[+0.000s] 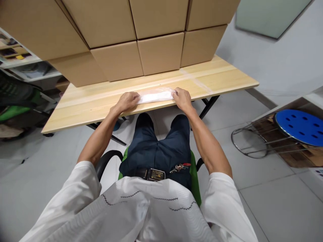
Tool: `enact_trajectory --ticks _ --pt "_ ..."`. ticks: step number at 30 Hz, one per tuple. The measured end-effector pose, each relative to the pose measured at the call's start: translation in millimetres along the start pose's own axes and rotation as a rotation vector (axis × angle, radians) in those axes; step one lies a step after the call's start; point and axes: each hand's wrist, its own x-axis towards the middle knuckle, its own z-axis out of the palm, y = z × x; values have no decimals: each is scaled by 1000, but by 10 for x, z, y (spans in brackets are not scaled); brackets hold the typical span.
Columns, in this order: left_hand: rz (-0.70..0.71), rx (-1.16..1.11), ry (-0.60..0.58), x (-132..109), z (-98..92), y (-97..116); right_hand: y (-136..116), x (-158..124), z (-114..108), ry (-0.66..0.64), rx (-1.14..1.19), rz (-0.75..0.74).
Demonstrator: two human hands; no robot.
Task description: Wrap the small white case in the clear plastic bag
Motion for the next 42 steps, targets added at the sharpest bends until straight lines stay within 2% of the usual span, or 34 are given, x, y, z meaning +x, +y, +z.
enact_trajectory --ticks 4,10,18,28,36,42 --pt "-48 -6 18 -83 25 -19 -13 -3 79 -21 -142 -1" --pt "-118 -73 48 -163 25 -117 -45 42 155 -27 -217 -22" --pt "-157 -64 44 -239 50 -182 -305 98 77 -106 -365 76" --pt "-194 -65 30 -329 26 -170 -398 65 -28 -201 -420 85" --pt "-240 -65 105 -392 110 -290 -275 87 93 -107 -350 65" --pt "-276 -73 136 -459 105 -280 -142 114 170 -22 -218 45"
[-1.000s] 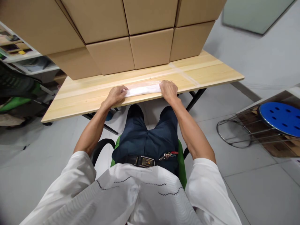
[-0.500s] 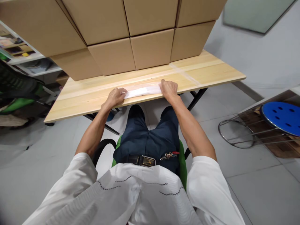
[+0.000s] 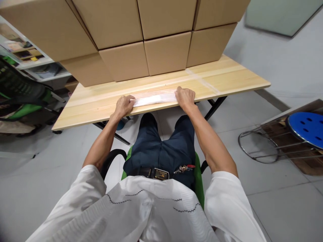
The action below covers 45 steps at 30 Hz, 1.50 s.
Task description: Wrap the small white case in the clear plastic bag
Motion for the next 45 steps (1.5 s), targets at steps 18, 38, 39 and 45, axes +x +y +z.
enact_trajectory --ticks 18,38,39,45 --pt "488 -63 85 -63 386 734 -570 -415 21 -35 167 -577" --pt "406 99 29 -34 471 934 -535 -259 -4 -142 94 -538" --pt "403 95 32 -40 481 926 -540 -246 -29 -154 84 -542" --pt "386 144 33 -72 446 925 -625 -165 -200 -244 22 -534"
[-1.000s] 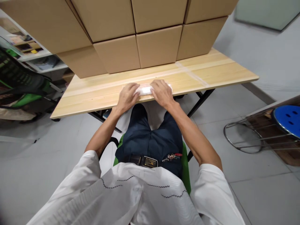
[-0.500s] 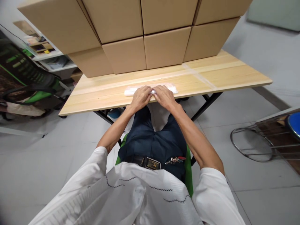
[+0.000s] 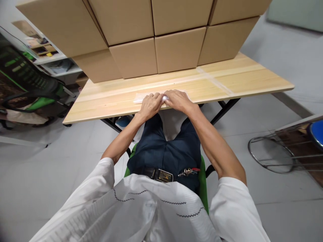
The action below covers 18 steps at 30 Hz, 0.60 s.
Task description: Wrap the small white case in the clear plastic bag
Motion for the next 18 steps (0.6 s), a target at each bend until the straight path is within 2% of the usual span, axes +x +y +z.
enact_trajectory --ticks 4,8,13,18 --pt "-36 14 -30 15 -109 -26 12 97 -123 -64 30 14" --pt "-58 -27 -89 84 -218 -148 77 222 -179 -67 87 17" --pt "-66 -51 -126 223 -278 -290 121 345 -131 -68 90 56" --pt "-115 -80 -156 363 -304 -328 106 373 -70 -75 34 126"
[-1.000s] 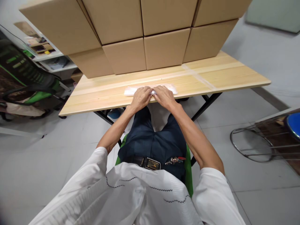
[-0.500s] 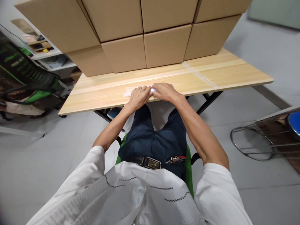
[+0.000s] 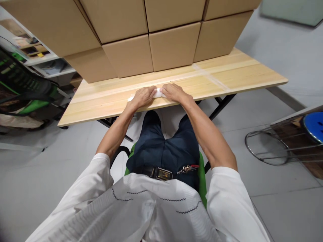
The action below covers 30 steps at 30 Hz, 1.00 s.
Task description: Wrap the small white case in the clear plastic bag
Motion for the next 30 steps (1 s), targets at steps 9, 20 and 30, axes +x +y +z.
enact_trajectory --ticks 9,20,30 --pt "-64 43 -42 104 -57 -28 -118 -48 25 5 -113 139" --pt "-34 118 -4 55 61 -134 109 -118 111 68 -164 223" --pt "52 150 -67 -48 -15 -134 200 -169 -8 65 -132 336"
